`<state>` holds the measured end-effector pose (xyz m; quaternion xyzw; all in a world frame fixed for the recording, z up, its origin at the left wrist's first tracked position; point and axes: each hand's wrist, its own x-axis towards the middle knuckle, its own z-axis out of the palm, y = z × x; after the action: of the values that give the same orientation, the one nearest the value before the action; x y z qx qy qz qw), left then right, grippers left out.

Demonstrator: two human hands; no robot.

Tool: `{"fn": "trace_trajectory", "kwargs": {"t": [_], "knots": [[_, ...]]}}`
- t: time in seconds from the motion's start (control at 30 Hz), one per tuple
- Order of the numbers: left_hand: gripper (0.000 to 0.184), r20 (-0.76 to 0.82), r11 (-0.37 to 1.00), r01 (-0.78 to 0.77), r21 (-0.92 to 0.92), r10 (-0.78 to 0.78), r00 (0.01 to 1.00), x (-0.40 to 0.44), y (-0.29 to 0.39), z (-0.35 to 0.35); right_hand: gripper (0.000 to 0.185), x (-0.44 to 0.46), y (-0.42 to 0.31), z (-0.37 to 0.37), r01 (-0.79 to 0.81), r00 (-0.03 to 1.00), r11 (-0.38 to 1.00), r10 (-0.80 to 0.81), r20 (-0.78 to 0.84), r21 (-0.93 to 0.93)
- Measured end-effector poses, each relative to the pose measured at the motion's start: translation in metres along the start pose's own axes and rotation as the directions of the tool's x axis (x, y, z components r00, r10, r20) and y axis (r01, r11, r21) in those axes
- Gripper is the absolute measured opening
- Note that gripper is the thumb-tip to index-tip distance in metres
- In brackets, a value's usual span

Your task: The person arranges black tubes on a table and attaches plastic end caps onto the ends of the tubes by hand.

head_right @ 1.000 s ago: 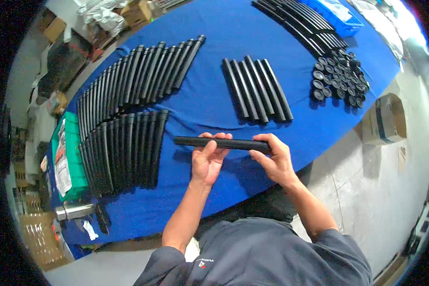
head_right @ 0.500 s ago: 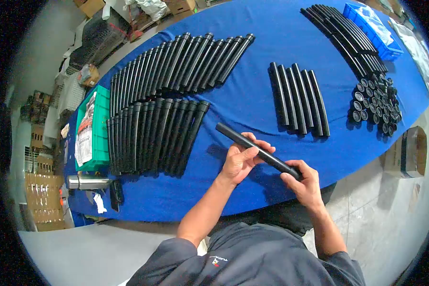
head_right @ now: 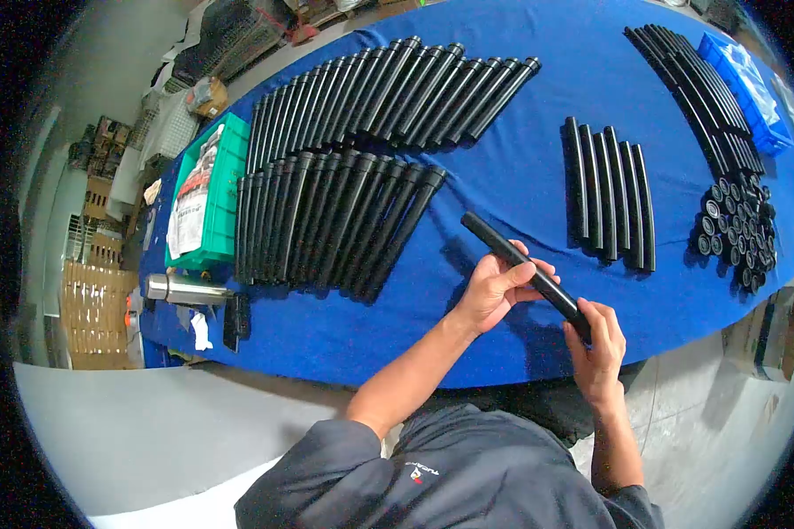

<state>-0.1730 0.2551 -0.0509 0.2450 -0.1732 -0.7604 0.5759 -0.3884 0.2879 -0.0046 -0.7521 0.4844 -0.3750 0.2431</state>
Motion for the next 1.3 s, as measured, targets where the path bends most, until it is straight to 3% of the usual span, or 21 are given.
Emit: {"fn": "trace_trajectory", "kwargs": {"t": [0.07, 0.1, 0.13, 0.2, 0.23, 0.3, 0.4, 0.43, 0.47, 0.53, 0.63, 0.77, 0.87, 0.9, 0.97, 1.03, 1.07, 1.1, 1.17, 1.27, 1.3], "knots": [[0.028, 0.02, 1.0, -0.018, 0.004, 0.017, 1.0, 0.001, 0.001, -0.004, 0.032, 0.006, -0.004, -0.004, -0.021, 0.998, 1.0, 0.02, 0.052, 0.012], [0.028, 0.042, 1.0, -0.02, 0.005, 0.02, 0.999, 0.002, 0.002, -0.005, 0.031, 0.003, -0.001, -0.007, -0.496, 0.865, 0.799, 0.423, 0.269, 0.34], [0.028, 0.065, 1.0, -0.022, 0.007, 0.021, 0.998, 0.002, 0.004, -0.005, 0.03, 0.004, 0.002, -0.006, -0.622, 0.778, 0.542, 0.504, 0.374, 0.565], [0.028, 0.028, 1.0, -0.004, 0.002, 0.004, 1.0, 0.001, 0.002, -0.001, 0.032, 0.005, 0.001, -0.009, -0.661, 0.746, 0.523, 0.537, 0.394, 0.538], [0.028, 0.009, 1.0, 0.005, -0.002, -0.005, 1.0, 0.001, 0.001, 0.001, 0.033, 0.004, 0.002, -0.006, -0.358, 0.933, 0.865, 0.32, 0.164, 0.351], [0.028, 0.001, 1.0, 0.022, 0.009, -0.022, 1.0, 0.001, 0.001, 0.0, 0.037, -0.002, 0.003, 0.003, 0.071, 0.997, 0.996, -0.073, -0.034, -0.046], [0.028, 0.057, 1.0, 0.012, 0.025, -0.013, 0.998, 0.002, 0.004, -0.003, 0.035, 0.0, -0.003, -0.007, -0.228, 0.966, 0.967, 0.209, 0.153, 0.115], [0.028, 0.084, 1.0, 0.001, 0.03, -0.004, 0.996, 0.001, 0.005, -0.004, 0.032, -0.002, 0.002, -0.006, -0.602, 0.799, 0.652, 0.497, 0.34, 0.461], [0.028, 0.079, 0.999, -0.007, 0.046, 0.003, 0.997, 0.0, 0.005, -0.003, 0.031, -0.001, 0.004, -0.007, -0.641, 0.758, 0.431, 0.487, 0.434, 0.635], [0.027, 0.072, 0.997, -0.025, 0.077, 0.019, 0.997, -0.002, 0.007, 0.005, 0.032, -0.001, 0.007, -0.009, -0.665, 0.735, 0.435, 0.521, 0.433, 0.607], [0.026, 0.095, 0.907, -0.078, 0.413, 0.042, 0.995, 0.004, 0.003, -0.002, 0.034, -0.001, 0.003, -0.007, -0.023, 1.0, 0.996, 0.022, 0.018, 0.086], [0.024, 0.02, 0.962, 0.025, 0.27, -0.032, 0.999, -0.001, 0.009, -0.003, 0.036, -0.003, 0.001, 0.003, 0.023, 1.0, 1.0, -0.023, 0.001, 0.004], [0.022, 0.024, 0.987, 0.006, 0.16, -0.01, 1.0, 0.0, 0.009, 0.001, 0.037, 0.002, -0.007, -0.008, -0.705, 0.709, 0.557, 0.572, 0.412, 0.439], [0.02, 0.036, 0.987, 0.02, 0.156, -0.026, 0.999, 0.0, 0.01, 0.0, 0.039, 0.001, -0.002, -0.007, -0.72, 0.689, 0.459, 0.562, 0.458, 0.52], [0.022, 0.009, 0.992, 0.041, 0.12, -0.042, 0.999, -0.002, 0.009, 0.001, 0.04, -0.002, -0.002, -0.004, -0.318, 0.944, 0.911, 0.28, 0.173, 0.262], [0.023, -0.032, 0.993, 0.066, 0.099, -0.063, 0.997, -0.004, 0.012, 0.004, 0.041, -0.004, 0.0, 0.002, -0.003, 0.998, 1.0, 0.002, 0.058, 0.011], [0.024, -0.003, 0.995, 0.028, 0.094, -0.027, 1.0, -0.002, 0.008, -0.002, 0.04, -0.002, 0.001, 0.002, 0.045, 0.997, 0.999, -0.044, 0.07, -0.007], [0.024, 0.008, 0.994, 0.035, 0.105, -0.036, 0.999, -0.003, 0.01, -0.002, 0.04, 0.0, -0.004, -0.002, -0.307, 0.94, 0.928, 0.262, 0.216, 0.211], [0.025, 0.05, 0.994, 0.026, 0.106, -0.031, 0.998, -0.004, 0.013, -0.002, 0.038, -0.001, 0.0, -0.007, -0.719, 0.693, 0.446, 0.513, 0.506, 0.533], [0.026, 0.008, 0.996, 0.019, 0.083, -0.019, 1.0, -0.004, 0.011, 0.008, 0.038, -0.002, 0.001, -0.007, -0.455, 0.885, 0.834, 0.387, 0.258, 0.311], [0.027, -0.001, 0.999, 0.025, 0.048, -0.024, 1.0, -0.001, 0.01, 0.006, 0.039, 0.001, 0.002, -0.005, -0.042, 0.997, 0.996, 0.036, 0.074, 0.077]]}}
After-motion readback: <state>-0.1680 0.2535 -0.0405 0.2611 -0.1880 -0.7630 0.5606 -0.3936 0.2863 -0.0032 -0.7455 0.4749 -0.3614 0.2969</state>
